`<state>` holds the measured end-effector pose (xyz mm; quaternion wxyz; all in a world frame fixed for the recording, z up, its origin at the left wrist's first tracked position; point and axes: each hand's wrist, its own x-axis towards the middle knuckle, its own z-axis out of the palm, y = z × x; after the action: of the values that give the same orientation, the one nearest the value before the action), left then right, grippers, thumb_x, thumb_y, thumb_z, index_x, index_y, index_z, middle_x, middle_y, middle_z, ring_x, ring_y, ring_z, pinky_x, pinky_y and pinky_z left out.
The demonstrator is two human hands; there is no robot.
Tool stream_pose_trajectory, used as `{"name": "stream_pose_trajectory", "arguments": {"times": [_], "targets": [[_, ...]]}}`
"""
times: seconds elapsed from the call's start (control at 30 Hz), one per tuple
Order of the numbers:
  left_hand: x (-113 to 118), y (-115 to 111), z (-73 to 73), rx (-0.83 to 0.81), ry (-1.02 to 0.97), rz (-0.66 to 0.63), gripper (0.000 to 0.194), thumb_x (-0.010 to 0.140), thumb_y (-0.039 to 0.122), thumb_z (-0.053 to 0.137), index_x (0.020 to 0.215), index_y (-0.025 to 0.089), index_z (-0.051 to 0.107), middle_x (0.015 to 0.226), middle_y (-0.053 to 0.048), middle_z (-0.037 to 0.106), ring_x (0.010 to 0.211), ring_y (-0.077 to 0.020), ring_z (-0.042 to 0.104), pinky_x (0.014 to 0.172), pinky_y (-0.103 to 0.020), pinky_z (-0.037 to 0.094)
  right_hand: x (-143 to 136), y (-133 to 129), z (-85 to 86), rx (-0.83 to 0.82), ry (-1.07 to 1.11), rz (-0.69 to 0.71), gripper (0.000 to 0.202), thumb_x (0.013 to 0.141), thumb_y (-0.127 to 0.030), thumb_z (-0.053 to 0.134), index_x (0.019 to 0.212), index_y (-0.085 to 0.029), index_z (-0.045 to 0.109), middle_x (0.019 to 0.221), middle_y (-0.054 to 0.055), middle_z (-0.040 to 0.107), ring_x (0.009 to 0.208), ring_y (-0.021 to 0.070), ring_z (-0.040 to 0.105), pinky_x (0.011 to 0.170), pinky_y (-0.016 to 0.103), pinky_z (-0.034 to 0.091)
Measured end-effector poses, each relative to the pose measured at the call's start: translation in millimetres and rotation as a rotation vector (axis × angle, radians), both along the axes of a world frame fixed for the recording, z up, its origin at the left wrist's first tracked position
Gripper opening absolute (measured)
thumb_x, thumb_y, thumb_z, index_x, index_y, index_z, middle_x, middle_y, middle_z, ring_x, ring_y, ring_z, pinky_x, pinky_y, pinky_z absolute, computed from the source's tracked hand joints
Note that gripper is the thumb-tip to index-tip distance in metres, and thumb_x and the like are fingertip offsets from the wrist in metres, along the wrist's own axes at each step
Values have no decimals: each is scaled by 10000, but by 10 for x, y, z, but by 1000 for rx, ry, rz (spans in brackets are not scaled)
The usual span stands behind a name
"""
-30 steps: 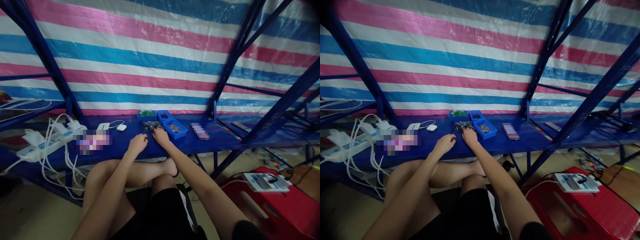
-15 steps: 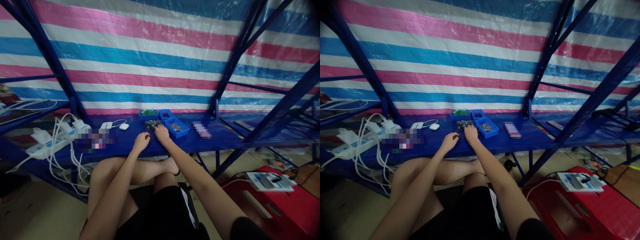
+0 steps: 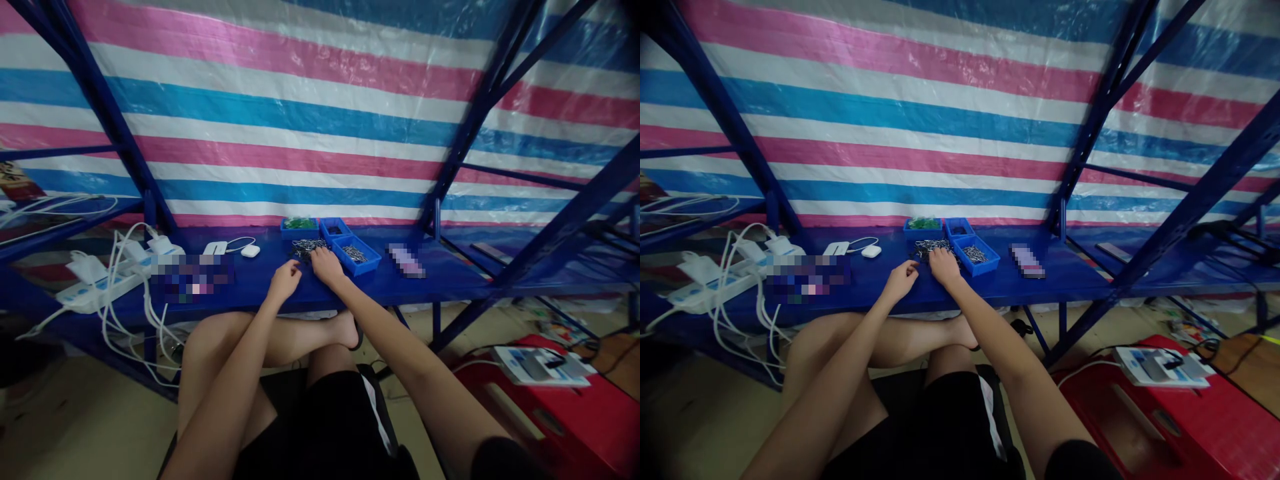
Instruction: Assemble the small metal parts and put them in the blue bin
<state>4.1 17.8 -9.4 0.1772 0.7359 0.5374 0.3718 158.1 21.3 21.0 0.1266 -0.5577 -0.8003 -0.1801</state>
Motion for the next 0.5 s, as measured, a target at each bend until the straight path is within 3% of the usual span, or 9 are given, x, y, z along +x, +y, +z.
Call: {"name": "stream_pose_trajectory", "arguments": {"times": [0.13, 0.33, 0.5], "targets": [[5, 20, -20, 9, -73, 18, 375, 774, 246, 477, 1136, 167, 535, 867, -51, 670, 764, -159, 607, 724, -260, 450, 80, -120, -50, -30, 40, 120, 243, 906, -153, 296, 996, -117, 520, 977, 125, 555, 947, 210, 482, 836, 315, 386], [-4, -5, -19, 16, -35, -77, 247, 796, 329, 469, 917, 203, 643, 852, -46, 683, 780, -177, 615, 708, -264, 444, 132, -145, -166, -112, 179, 243, 242, 931, -197, 294, 1001, -119, 512, 956, 104, 565, 930, 179, 494, 837, 287, 375], [-1, -33, 9, 22, -69, -87, 252, 793, 365, 476, 864, 199, 653, 829, -44, 686, 760, -176, 617, 684, -259, 443, 155, -97, -226, -132, 320, 309, 210, 922, -204, 331, 980, -131, 519, 942, 92, 571, 899, 165, 509, 817, 275, 380]]}}
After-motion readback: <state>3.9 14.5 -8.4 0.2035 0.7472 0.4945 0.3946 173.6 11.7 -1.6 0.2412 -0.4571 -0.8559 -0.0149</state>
